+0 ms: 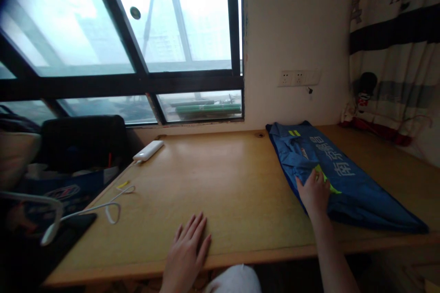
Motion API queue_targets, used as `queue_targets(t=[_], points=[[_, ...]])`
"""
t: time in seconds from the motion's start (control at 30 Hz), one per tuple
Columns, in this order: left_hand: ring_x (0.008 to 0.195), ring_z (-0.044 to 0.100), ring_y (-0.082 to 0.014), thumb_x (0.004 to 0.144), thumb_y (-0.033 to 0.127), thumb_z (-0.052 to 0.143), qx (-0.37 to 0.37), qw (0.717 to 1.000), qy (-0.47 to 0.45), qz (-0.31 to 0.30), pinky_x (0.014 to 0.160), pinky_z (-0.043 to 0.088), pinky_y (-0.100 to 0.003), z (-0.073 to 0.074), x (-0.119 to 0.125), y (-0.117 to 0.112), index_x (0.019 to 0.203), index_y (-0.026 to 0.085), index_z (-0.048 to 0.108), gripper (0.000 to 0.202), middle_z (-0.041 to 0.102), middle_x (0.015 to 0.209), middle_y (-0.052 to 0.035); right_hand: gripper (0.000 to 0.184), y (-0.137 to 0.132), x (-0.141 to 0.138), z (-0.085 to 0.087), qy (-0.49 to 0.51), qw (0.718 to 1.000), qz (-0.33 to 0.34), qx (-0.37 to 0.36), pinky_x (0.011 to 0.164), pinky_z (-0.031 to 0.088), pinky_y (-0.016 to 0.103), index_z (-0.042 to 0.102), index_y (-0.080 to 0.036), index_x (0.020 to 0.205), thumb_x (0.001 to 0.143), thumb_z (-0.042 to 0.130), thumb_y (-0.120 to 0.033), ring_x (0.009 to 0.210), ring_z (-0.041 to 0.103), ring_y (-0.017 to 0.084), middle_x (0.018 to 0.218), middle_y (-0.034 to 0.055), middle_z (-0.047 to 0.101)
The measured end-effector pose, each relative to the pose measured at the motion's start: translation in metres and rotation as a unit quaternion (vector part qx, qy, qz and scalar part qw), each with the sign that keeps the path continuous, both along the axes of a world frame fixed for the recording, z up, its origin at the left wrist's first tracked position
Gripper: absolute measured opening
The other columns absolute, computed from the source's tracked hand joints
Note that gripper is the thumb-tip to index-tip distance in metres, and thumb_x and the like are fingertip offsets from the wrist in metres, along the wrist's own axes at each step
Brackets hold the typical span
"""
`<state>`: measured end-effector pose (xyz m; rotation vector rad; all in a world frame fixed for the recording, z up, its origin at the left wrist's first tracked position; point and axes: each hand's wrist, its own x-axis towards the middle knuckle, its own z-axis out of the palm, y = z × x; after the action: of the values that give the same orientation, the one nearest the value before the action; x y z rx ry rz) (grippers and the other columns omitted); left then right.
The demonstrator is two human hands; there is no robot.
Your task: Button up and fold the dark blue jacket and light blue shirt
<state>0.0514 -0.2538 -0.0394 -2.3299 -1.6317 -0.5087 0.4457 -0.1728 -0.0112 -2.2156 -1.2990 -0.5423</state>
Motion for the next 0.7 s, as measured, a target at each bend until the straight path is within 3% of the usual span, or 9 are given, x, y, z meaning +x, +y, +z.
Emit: queue_targets(t=[0.07, 0.13, 0.27, 0.37, 0.5, 0.6, 0.7], points=[[0.118, 0.039, -0.0236, 0.083, 0.036, 0.038, 0.002, 1.0, 0.001, 0.0, 0.093, 0.036, -0.043, 0.0, 0.0, 0.001, 0.122, 0.021, 0.046, 0.043, 0.042, 0.13, -0.0044, 0.054, 0.005, 0.007, -0.011, -0.003, 0.995, -0.041, -0.092, 0.077, 0.036, 0.045, 0.053, 0.004, 0.102, 0.074, 0.049, -0.042, 0.093, 0.051, 0.036, 0.1, 0.0278, 0.054], [0.118, 0.04, -0.0235, 0.083, 0.036, 0.039, 0.004, 1.0, 0.0, -0.002, 0.093, 0.037, -0.043, 0.0, 0.0, 0.001, 0.122, 0.02, 0.046, 0.043, 0.042, 0.13, -0.0044, 0.042, 0.005, 0.01, -0.018, -0.006, 0.987, -0.036, -0.16, 0.075, 0.036, 0.043, 0.06, -0.001, 0.089, 0.075, 0.046, -0.038, 0.086, 0.054, 0.033, 0.09, 0.024, 0.058], [0.118, 0.04, -0.0241, 0.083, 0.036, 0.04, 0.012, 1.0, -0.004, -0.005, 0.092, 0.037, -0.043, 0.0, 0.0, 0.0, 0.122, 0.021, 0.046, 0.043, 0.042, 0.13, -0.0051, 0.029, 0.0, 0.015, -0.021, 0.033, 0.983, -0.006, -0.18, 0.07, 0.037, 0.037, 0.064, -0.008, 0.084, 0.076, 0.04, -0.024, 0.077, 0.057, 0.027, 0.079, 0.0173, 0.061], [0.117, 0.04, -0.0242, 0.083, 0.036, 0.04, 0.012, 1.0, -0.002, -0.007, 0.092, 0.037, -0.042, 0.0, 0.0, 0.0, 0.122, 0.02, 0.047, 0.043, 0.043, 0.129, -0.0056, 0.037, -0.003, 0.019, -0.021, 0.113, 0.987, -0.05, -0.106, 0.063, 0.038, 0.036, 0.062, -0.009, 0.099, 0.077, 0.036, -0.025, 0.069, 0.057, 0.027, 0.077, 0.017, 0.062], [0.118, 0.04, -0.0236, 0.083, 0.036, 0.039, 0.003, 1.0, 0.0, -0.004, 0.093, 0.037, -0.043, 0.001, 0.0, 0.0, 0.123, 0.021, 0.046, 0.043, 0.042, 0.13, -0.0052, 0.045, -0.003, 0.02, -0.016, 0.199, 0.974, -0.066, 0.08, 0.064, 0.04, 0.036, 0.059, -0.009, 0.107, 0.079, 0.033, -0.034, 0.074, 0.057, 0.028, 0.083, 0.017, 0.064], [0.118, 0.04, -0.0238, 0.083, 0.036, 0.039, 0.002, 1.0, -0.004, -0.002, 0.093, 0.037, -0.043, 0.002, 0.0, 0.0, 0.122, 0.02, 0.046, 0.043, 0.043, 0.13, -0.0053, 0.047, -0.004, 0.008, -0.002, 0.236, 0.954, -0.009, 0.187, 0.072, 0.041, 0.037, 0.06, -0.007, 0.105, 0.076, 0.038, -0.036, 0.085, 0.056, 0.029, 0.093, 0.0181, 0.063], [0.117, 0.04, -0.0244, 0.083, 0.036, 0.039, 0.002, 1.0, -0.013, -0.005, 0.093, 0.037, -0.043, 0.002, -0.001, 0.0, 0.122, 0.02, 0.047, 0.042, 0.043, 0.129, -0.0061, 0.045, -0.011, -0.022, 0.016, 0.318, 0.92, 0.093, 0.21, 0.079, 0.042, 0.037, 0.061, -0.008, 0.103, 0.074, 0.041, -0.037, 0.089, 0.056, 0.027, 0.097, 0.0159, 0.063]])
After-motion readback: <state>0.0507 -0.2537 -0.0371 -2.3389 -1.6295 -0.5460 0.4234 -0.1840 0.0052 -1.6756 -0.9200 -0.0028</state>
